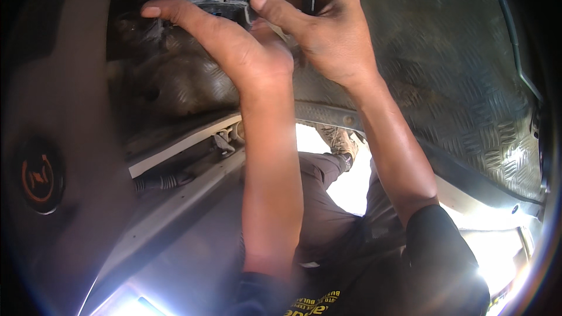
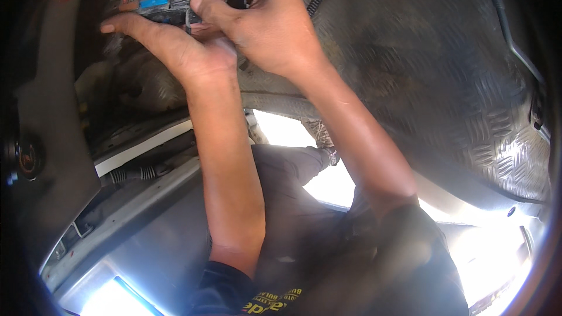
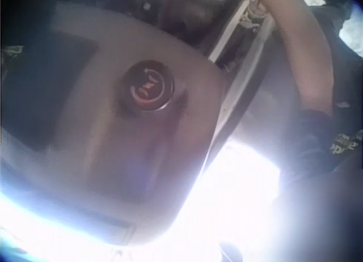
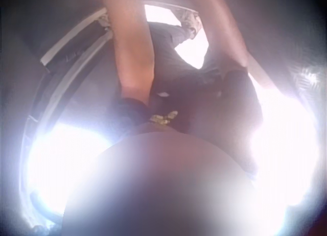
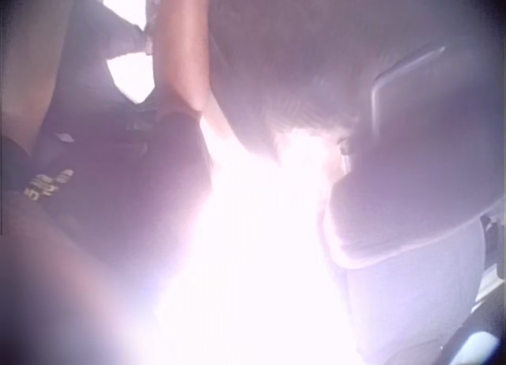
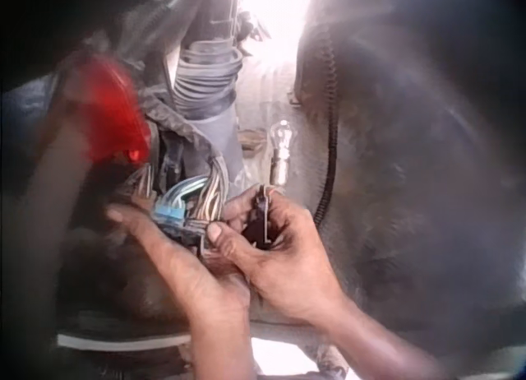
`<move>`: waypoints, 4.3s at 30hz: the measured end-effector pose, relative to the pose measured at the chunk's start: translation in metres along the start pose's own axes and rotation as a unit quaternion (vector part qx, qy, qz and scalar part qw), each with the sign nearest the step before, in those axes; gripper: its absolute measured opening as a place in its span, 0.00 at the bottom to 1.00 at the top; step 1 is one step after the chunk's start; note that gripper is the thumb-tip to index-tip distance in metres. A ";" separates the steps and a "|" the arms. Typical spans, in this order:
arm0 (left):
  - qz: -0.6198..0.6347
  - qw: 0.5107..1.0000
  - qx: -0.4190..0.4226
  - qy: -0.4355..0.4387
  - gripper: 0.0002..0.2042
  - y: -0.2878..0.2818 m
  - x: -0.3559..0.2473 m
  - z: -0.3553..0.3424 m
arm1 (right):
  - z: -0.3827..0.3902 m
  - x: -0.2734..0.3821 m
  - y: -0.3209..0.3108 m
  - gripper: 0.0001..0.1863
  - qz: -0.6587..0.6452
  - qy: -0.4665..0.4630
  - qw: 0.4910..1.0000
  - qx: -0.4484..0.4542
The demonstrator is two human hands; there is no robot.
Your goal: The person works on a vehicle's interior wiring harness under the dashboard, using a test light to probe individual wires and connectors. They separate and reposition wires, then continue testing connections with the test light throughout the clip.
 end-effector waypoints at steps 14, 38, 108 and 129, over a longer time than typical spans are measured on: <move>-0.063 0.997 0.035 0.042 0.48 0.007 -0.001 0.005 | -0.010 -0.015 -0.003 0.12 0.006 0.080 0.997 0.012; 0.083 0.995 0.055 -0.006 0.27 0.008 0.000 0.001 | 0.010 0.041 -0.057 0.38 -0.021 -0.018 0.969 -0.247; 0.004 0.999 -0.037 -0.025 0.24 -0.004 -0.017 0.002 | 0.062 0.067 0.027 0.21 0.521 -0.443 0.678 -0.270; 0.094 0.990 -0.045 -0.100 0.16 -0.003 -0.003 0.006 | 0.045 0.082 0.005 0.15 0.407 -0.349 0.824 -0.181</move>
Point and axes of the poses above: each hand's wrist, its own z-axis away from the middle knuckle, its own y-axis out of the palm, x = y × z, the point moved 8 cm from there along -z, towards the middle knuckle, and after that the axes turned 15 degrees about z, right-handed, at the moved point
